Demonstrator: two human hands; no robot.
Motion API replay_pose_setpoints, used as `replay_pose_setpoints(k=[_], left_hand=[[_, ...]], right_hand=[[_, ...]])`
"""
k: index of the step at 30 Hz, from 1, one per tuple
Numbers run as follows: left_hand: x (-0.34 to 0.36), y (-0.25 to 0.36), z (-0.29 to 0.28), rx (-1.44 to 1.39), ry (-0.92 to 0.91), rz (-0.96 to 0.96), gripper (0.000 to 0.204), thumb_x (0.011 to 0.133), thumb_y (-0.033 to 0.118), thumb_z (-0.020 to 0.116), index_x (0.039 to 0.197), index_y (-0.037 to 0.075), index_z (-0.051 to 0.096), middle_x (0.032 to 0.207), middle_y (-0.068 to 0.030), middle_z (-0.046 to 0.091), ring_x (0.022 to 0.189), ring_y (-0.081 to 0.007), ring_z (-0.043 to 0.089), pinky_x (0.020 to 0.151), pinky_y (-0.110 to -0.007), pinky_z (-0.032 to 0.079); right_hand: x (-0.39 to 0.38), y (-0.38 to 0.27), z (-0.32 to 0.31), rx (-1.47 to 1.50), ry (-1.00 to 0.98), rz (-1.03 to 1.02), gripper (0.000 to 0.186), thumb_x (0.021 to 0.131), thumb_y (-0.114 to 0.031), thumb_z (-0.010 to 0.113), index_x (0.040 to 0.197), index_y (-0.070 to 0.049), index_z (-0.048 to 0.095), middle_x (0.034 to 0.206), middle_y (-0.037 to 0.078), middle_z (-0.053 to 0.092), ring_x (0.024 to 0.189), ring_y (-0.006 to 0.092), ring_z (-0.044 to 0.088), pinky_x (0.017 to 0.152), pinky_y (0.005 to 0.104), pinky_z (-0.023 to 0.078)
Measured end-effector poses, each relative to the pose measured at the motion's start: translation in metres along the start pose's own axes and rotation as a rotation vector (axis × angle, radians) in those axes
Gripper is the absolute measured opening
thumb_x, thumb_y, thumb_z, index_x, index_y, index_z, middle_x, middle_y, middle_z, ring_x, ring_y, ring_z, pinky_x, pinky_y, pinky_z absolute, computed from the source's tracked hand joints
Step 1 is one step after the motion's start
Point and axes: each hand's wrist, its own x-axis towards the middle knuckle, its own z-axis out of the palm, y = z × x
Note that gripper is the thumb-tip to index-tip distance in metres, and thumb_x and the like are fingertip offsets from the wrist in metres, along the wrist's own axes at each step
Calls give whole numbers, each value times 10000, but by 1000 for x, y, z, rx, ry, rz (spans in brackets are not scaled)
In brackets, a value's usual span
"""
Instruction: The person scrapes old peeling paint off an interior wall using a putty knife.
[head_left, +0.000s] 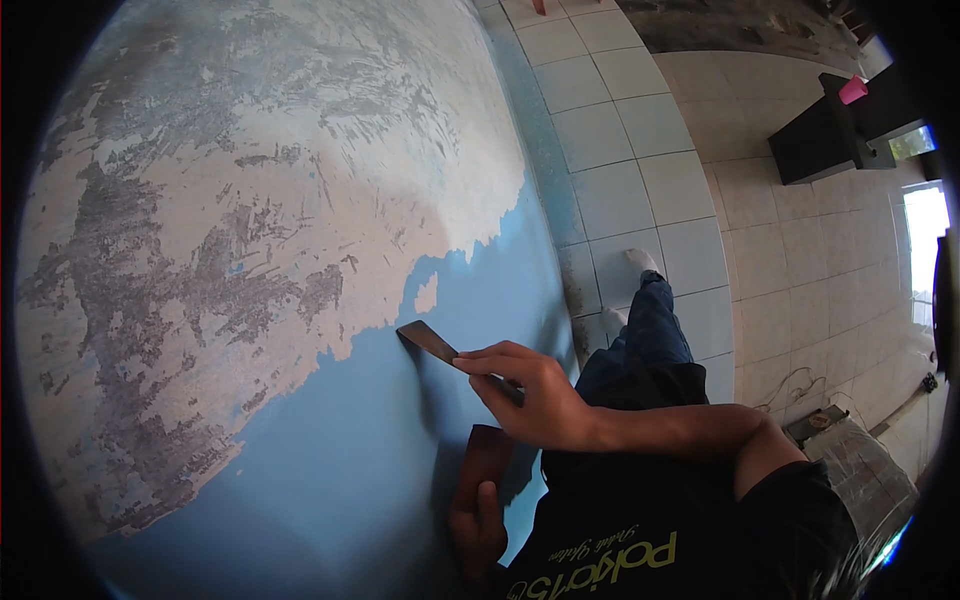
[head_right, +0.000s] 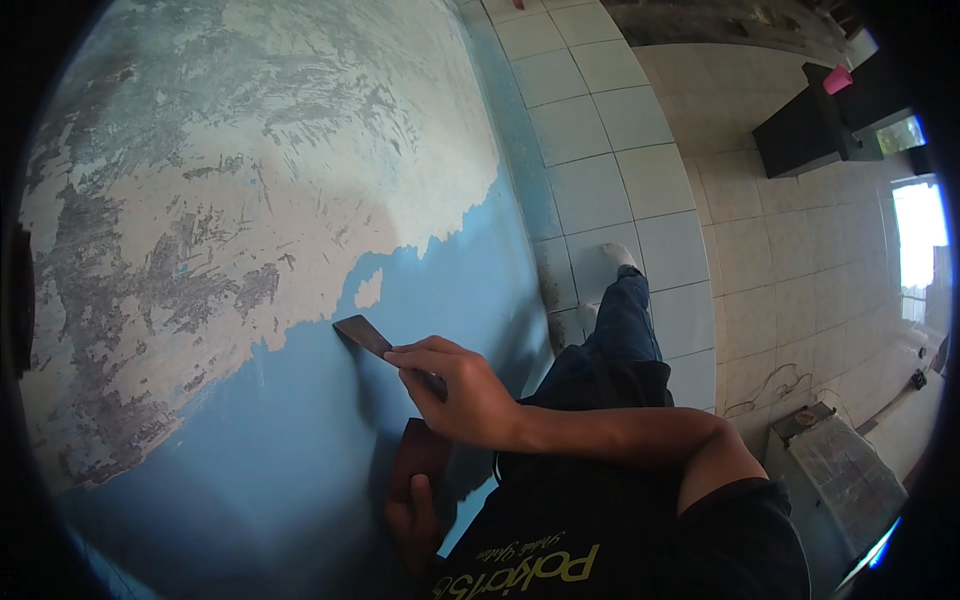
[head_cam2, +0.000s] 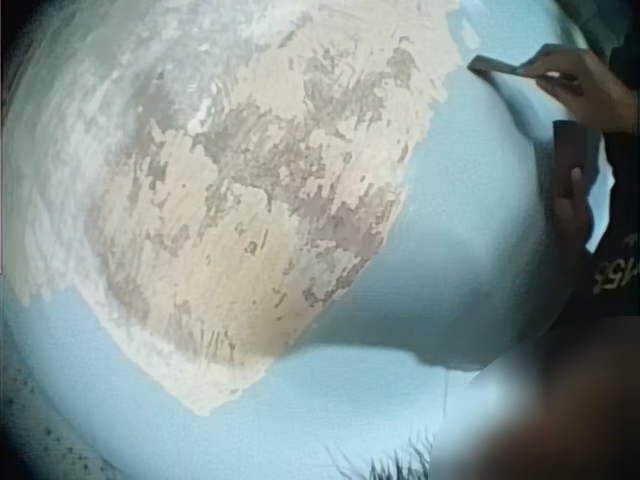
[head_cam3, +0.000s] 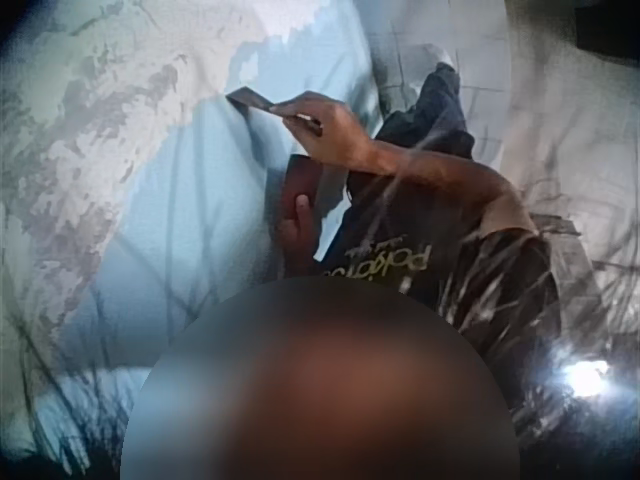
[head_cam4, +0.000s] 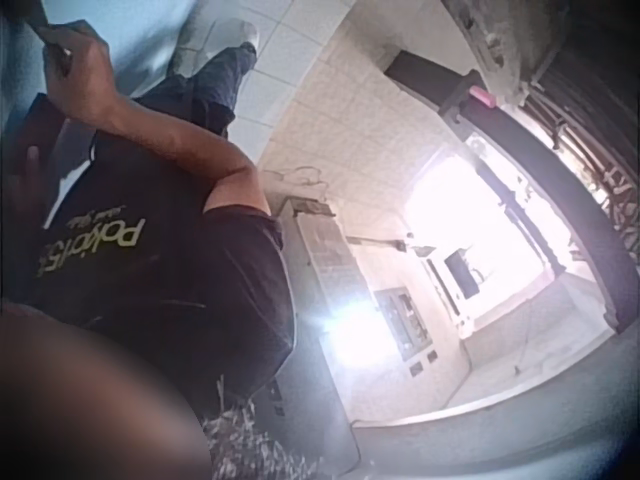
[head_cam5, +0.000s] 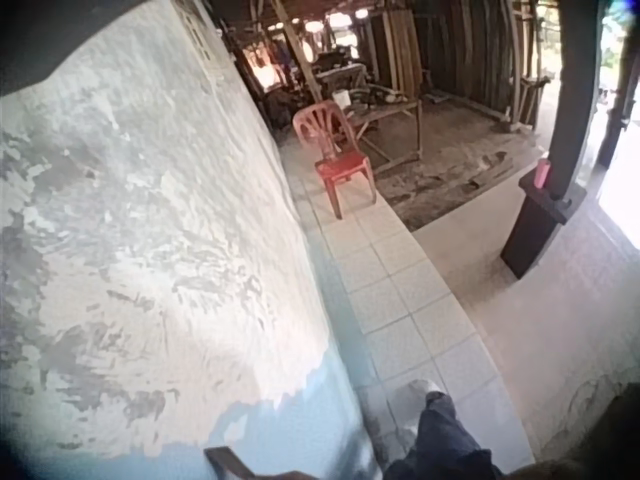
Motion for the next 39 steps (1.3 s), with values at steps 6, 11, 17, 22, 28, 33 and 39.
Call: replay_pose_setpoints(k=[6, 11, 17, 22, 28, 33, 39], left_hand=[[-3, -2, -4, 74, 15, -77, 432, 1062, 199, 497, 1392, -79, 513, 1374, -186, 591, 1272, -249, 554, 1092, -371, 404], [1, 0, -1, -28, -27, -35, 437, 1069, 170, 428, 1420, -83, 491, 1409, -199, 578, 1346, -275, 522, 1135, -381, 385], [4, 4, 8, -128, 1, 18, 446, 1068, 200, 443, 1411, -79, 502, 1388, -195, 591, 1331, -277, 533, 1124, -386, 396], [-4, 1, -3, 44, 10, -82, 453, 1064, 201, 473, 1415, -84, 493, 1384, -198, 584, 1308, -273, 539, 1117, -384, 398], [1, 4, 2, -100, -33, -18, 446, 1070, 183, 463, 1424, -87, 477, 1400, -200, 572, 1314, -270, 531, 1117, -380, 393], [0, 3, 0, -39, 16, -92, 456, 1058, 177, 495, 1426, -90, 475, 1416, -211, 556, 1308, -273, 533, 1116, -382, 390], [-3, -3, -2, -54, -31, -58, 454, 1068, 178, 468, 1429, -97, 462, 1432, -213, 542, 1335, -279, 511, 1146, -386, 356]], right_hand=[[7, 8, -3, -8, -12, 106, 269, 941, -7, 665, 1206, -30, 706, 1089, 147, 718, 852, 193, 711, 665, 300, 557], [8, 5, -7, -20, -41, 144, 278, 937, 4, 660, 1208, -33, 710, 1101, 142, 715, 882, 200, 719, 687, 302, 567], [3, 3, -1, 0, -32, 80, 264, 946, -26, 661, 1205, -42, 710, 1097, 145, 711, 794, 189, 688, 647, 292, 549], [19, 4, -7, 2, -16, 137, 278, 940, -20, 673, 1216, -34, 703, 1105, 155, 708, 854, 204, 705, 685, 307, 567], [2, -5, -5, 20, -44, 56, 249, 929, 10, 650, 1172, 0, 700, 1112, 197, 697, 866, 271, 729, 728, 326, 588], [10, -1, -2, 28, -44, 140, 266, 943, 0, 660, 1204, -16, 705, 1155, 162, 689, 966, 235, 717, 760, 318, 584], [22, -6, -11, 10, -40, 208, 256, 933, -3, 654, 1183, 3, 705, 1101, 191, 702, 938, 300, 728, 817, 353, 587]])
